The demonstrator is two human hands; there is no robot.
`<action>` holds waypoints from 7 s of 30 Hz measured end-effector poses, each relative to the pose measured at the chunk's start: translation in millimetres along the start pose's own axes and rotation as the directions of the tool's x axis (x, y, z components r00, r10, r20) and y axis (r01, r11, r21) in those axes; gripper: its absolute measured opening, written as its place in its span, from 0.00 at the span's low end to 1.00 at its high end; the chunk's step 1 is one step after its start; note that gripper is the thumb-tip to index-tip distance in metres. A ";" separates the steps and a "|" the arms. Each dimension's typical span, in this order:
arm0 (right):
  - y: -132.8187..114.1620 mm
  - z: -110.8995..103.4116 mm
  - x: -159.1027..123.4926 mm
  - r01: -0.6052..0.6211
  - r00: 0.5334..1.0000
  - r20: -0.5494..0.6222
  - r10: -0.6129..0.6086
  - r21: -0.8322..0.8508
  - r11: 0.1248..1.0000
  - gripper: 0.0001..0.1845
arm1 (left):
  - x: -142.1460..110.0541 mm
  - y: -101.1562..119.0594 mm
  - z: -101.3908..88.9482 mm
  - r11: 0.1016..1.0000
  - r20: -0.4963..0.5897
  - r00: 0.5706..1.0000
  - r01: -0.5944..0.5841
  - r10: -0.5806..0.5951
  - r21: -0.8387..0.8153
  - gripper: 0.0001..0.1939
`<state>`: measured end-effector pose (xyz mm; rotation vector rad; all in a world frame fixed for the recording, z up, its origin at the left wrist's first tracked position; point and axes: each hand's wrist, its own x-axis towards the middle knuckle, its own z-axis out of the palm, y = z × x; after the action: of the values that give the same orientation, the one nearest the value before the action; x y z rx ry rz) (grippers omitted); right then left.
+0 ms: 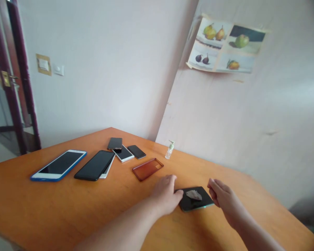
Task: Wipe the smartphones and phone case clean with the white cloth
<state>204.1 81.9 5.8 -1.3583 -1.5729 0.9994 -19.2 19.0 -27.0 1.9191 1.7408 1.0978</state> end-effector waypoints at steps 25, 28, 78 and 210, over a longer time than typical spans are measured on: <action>26.4 1.4 -17.8 0.532 0.845 0.111 -0.524 -0.284 0.798 0.23 | 5.6 -7.7 -2.3 0.999 0.006 1.000 -0.024 0.025 -0.027 0.20; 11.8 2.7 -31.8 0.636 0.772 0.305 -0.558 -0.378 0.673 0.24 | 3.0 -5.3 -2.9 0.998 0.013 0.999 -0.046 0.047 -0.033 0.22; -1.8 7.1 -47.4 0.473 0.881 0.391 -0.265 -0.713 0.518 0.27 | -11.1 19.6 -4.6 0.972 0.145 0.970 -0.210 0.193 0.108 0.33; -10.4 -18.0 -63.5 0.437 0.897 0.390 -0.207 -0.713 0.548 0.25 | -9.9 23.8 -15.8 0.977 0.207 0.974 -0.124 0.087 0.175 0.29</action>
<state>223.0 18.7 16.8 -1.4076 -2.5548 0.1976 -13.5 0.8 -3.5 2.1743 1.6997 0.7660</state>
